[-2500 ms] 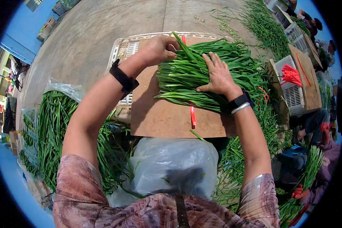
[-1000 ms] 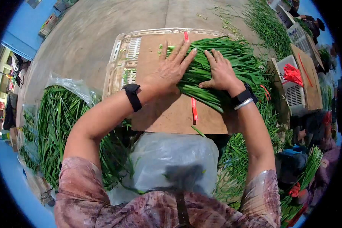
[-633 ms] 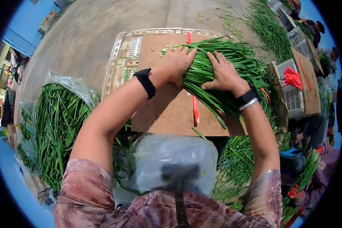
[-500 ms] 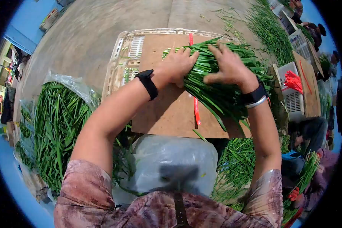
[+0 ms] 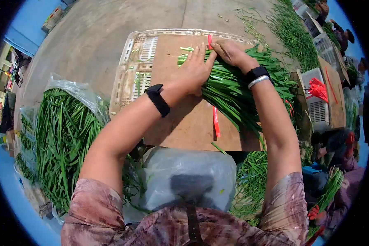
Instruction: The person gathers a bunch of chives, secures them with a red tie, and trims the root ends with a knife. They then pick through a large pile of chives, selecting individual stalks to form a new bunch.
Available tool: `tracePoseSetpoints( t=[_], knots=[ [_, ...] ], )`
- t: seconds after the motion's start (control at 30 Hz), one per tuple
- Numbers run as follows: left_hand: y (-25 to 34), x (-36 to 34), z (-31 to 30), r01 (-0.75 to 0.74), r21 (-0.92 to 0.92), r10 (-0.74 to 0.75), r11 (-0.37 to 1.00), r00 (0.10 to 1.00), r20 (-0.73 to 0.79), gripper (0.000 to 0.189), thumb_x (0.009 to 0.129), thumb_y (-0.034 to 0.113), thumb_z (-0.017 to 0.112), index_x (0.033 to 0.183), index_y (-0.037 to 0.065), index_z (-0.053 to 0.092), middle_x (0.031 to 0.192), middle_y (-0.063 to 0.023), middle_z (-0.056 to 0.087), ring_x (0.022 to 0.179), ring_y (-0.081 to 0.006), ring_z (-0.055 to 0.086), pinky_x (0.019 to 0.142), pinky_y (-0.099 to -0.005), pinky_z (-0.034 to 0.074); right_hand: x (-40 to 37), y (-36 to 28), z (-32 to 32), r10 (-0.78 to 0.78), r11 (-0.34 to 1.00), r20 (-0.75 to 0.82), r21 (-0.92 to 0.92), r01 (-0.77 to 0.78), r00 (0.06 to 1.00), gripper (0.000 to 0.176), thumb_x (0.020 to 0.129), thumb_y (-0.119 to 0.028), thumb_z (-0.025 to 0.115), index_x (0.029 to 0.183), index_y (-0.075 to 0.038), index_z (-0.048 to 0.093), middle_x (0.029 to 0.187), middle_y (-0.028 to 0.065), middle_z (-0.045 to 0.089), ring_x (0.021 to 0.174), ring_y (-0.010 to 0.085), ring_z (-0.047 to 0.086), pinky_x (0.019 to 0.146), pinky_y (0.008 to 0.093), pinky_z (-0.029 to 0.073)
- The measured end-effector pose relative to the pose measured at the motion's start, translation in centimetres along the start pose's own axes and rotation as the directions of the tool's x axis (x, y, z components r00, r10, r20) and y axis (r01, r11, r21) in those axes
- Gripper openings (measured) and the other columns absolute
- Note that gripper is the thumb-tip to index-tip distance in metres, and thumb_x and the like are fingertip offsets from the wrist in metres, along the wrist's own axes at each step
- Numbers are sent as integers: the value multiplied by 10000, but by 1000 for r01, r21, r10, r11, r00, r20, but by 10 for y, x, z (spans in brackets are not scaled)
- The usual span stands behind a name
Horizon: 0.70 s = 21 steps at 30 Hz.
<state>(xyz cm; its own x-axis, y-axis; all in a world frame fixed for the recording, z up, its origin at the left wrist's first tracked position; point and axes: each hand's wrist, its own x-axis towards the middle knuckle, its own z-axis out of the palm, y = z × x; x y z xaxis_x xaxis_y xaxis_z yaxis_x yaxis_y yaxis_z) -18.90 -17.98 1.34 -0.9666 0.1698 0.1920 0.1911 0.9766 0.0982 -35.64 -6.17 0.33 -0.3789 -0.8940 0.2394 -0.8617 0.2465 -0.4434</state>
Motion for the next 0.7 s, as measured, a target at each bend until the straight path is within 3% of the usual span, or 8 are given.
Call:
tracePoseSetpoints(
  t=[0.13, 0.23, 0.33, 0.37, 0.47, 0.5, 0.57, 0.7],
  knots=[
    [0, -8, 4, -33, -120, 10, 992, 982, -187, 1292, 333, 90, 878, 1394, -56, 156, 1420, -329, 199, 1281, -452, 320, 1054, -447, 313, -13, -13, -6, 5, 999, 20, -44, -4, 1000, 448, 939, -331, 402, 769, 46, 574, 775, 275, 568, 740, 437, 545, 661, 480, 418],
    [-3, -8, 12, -31, -31, 21, 999, 963, -268, 1090, 520, 79, 803, 1397, -53, 169, 1433, -306, 195, 1272, -444, 341, 1046, -437, 326, -18, -7, 7, -29, 998, 27, 53, 28, 999, 471, 946, -332, 389, 739, 53, 564, 730, 289, 554, 682, 449, 540, 642, 479, 423],
    [6, -14, 4, -19, 18, 24, 1000, 935, -355, 786, 734, 76, 619, 1394, -48, 211, 1444, -279, 203, 1294, -419, 323, 1048, -446, 317, -26, -12, 9, 67, 987, 118, 135, -82, 991, 470, 941, -335, 395, 744, 57, 563, 747, 292, 560, 696, 441, 551, 653, 476, 427],
    [11, -19, 0, 16, 75, 7, 997, 955, -296, 599, 830, 83, 455, 1384, -37, 264, 1445, -253, 230, 1321, -380, 300, 1049, -527, 271, -28, -8, 13, -41, 994, 81, 107, 32, 996, 456, 938, -323, 395, 757, 60, 565, 752, 290, 563, 705, 441, 554, 664, 478, 429],
    [20, -23, -12, 51, 339, 64, 939, 945, -320, 589, 835, 99, 453, 1383, -23, 277, 1445, -234, 250, 1344, -350, 272, 1035, -613, 211, -34, -17, 10, -84, 987, 132, 144, 65, 988, 443, 936, -306, 390, 761, 59, 569, 752, 290, 563, 723, 449, 555, 679, 485, 429],
    [21, -23, -14, 40, 328, 67, 944, 948, -310, 635, 818, 113, 493, 1393, -8, 255, 1449, -223, 249, 1349, -339, 268, 1030, -632, 184, -34, -24, 5, -31, 993, 181, 119, 9, 983, 413, 929, -285, 404, 799, 65, 580, 770, 288, 571, 740, 446, 561, 690, 479, 438],
    [19, -24, -14, 18, 303, 72, 953, 956, -284, 736, 784, 141, 574, 1413, 23, 211, 1457, -201, 246, 1359, -318, 260, 1022, -671, 129, -41, -25, 12, -94, 986, 71, 144, 83, 993, 397, 918, -278, 416, 834, 71, 586, 787, 288, 578, 747, 445, 566, 696, 476, 445],
    [14, -17, -5, 80, 182, -90, 980, 995, 48, 1015, 568, 223, 784, 1393, 24, 228, 1318, -193, 436, 1262, -309, 398, 1017, -601, 235, -45, -18, 27, -41, 972, 30, 232, 33, 999, 368, 897, -259, 435, 895, 76, 589, 822, 290, 587, 774, 442, 568, 719, 465, 452]
  ],
)
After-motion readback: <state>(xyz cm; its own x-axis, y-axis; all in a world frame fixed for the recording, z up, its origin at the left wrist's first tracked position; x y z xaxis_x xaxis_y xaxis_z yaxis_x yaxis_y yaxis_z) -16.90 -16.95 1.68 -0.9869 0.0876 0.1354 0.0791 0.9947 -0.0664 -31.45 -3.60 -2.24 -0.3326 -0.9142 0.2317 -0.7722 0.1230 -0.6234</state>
